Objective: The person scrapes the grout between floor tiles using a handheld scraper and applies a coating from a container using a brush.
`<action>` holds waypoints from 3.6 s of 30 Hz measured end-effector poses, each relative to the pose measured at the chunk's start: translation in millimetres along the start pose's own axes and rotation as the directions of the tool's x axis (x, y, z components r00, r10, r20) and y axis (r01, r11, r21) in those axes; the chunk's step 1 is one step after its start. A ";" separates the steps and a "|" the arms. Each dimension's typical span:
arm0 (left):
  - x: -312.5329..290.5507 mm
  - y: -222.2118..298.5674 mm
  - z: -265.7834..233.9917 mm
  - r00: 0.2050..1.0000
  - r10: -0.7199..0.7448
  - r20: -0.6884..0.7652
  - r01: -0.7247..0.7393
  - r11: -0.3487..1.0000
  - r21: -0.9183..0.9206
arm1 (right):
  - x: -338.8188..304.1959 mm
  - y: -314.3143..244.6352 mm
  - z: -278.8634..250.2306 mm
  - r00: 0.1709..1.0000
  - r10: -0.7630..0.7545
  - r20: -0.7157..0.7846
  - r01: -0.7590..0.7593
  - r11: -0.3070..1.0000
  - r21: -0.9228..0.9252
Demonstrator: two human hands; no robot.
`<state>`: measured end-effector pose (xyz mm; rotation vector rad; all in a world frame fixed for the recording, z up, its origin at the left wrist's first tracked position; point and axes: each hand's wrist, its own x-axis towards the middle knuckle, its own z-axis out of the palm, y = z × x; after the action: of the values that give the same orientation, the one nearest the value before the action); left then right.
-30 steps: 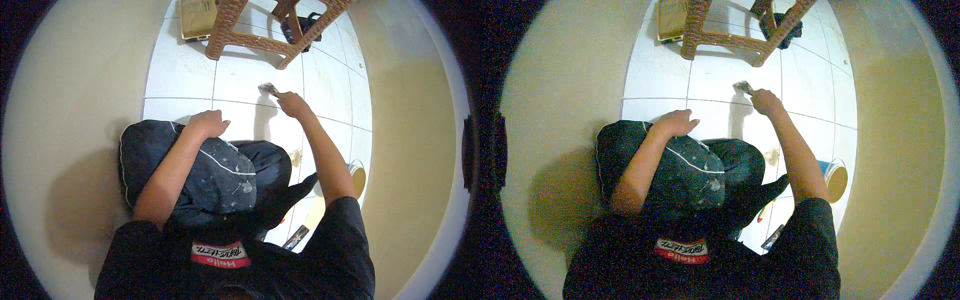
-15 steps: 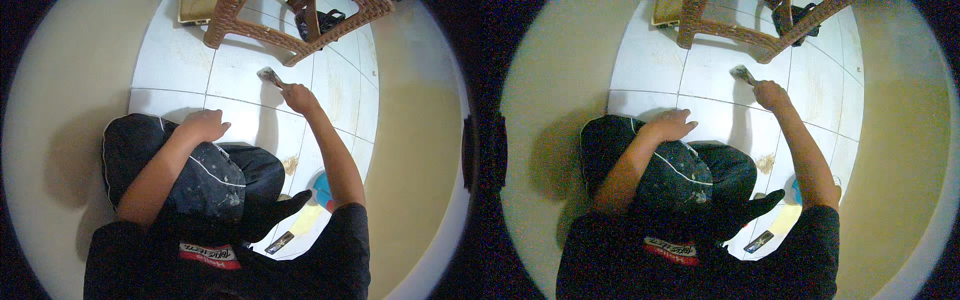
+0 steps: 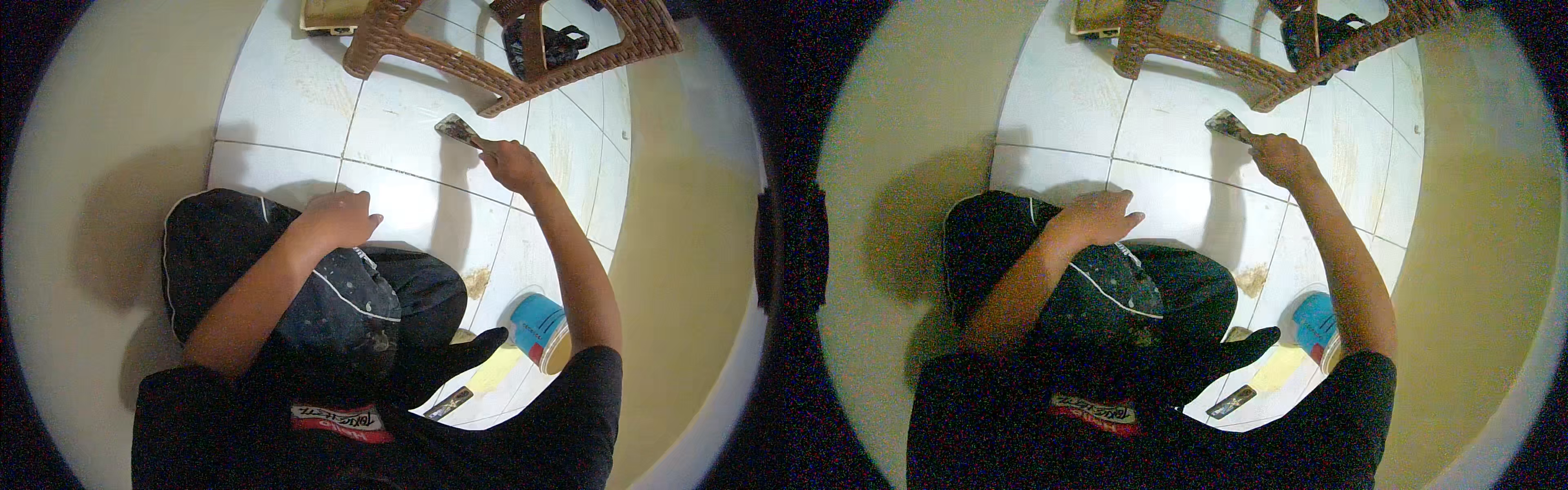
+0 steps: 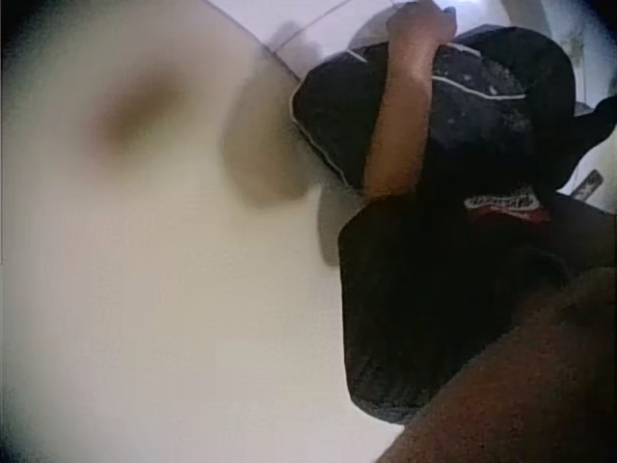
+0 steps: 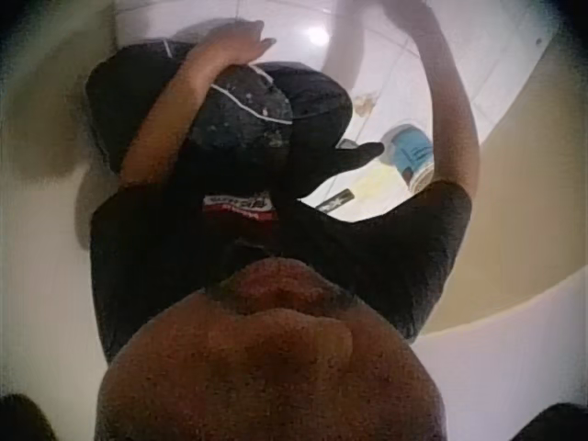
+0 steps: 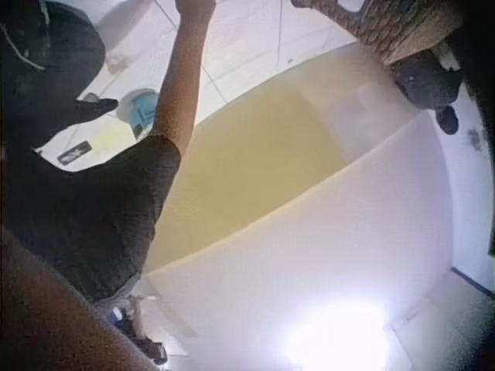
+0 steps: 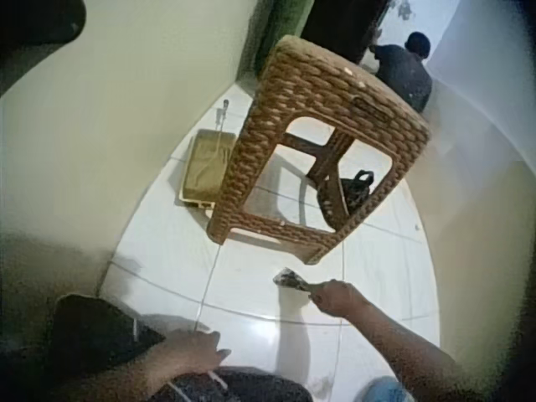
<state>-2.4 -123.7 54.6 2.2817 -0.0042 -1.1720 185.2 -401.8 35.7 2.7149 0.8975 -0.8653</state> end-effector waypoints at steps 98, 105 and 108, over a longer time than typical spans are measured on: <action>-23.8 -52.1 -99.5 0.956 -0.250 -0.154 0.243 0.968 -0.062 | 107.9 -40.4 11.5 0.925 0.365 -0.108 -0.346 0.924 0.165; -3.3 -74.7 -82.7 0.935 -0.140 -0.327 0.103 0.986 -0.129 | 39.4 -15.7 31.4 0.822 0.568 -0.039 -0.554 0.814 0.174; -1.2 -76.1 -78.6 0.934 -0.180 -0.310 0.134 0.978 -0.163 | 25.9 -39.1 9.8 0.781 0.619 -0.078 -0.609 0.783 0.126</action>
<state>36.9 -21.5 54.2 2.3546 0.3805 -0.8291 174.5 -360.3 14.2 2.8612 -0.0645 -0.6148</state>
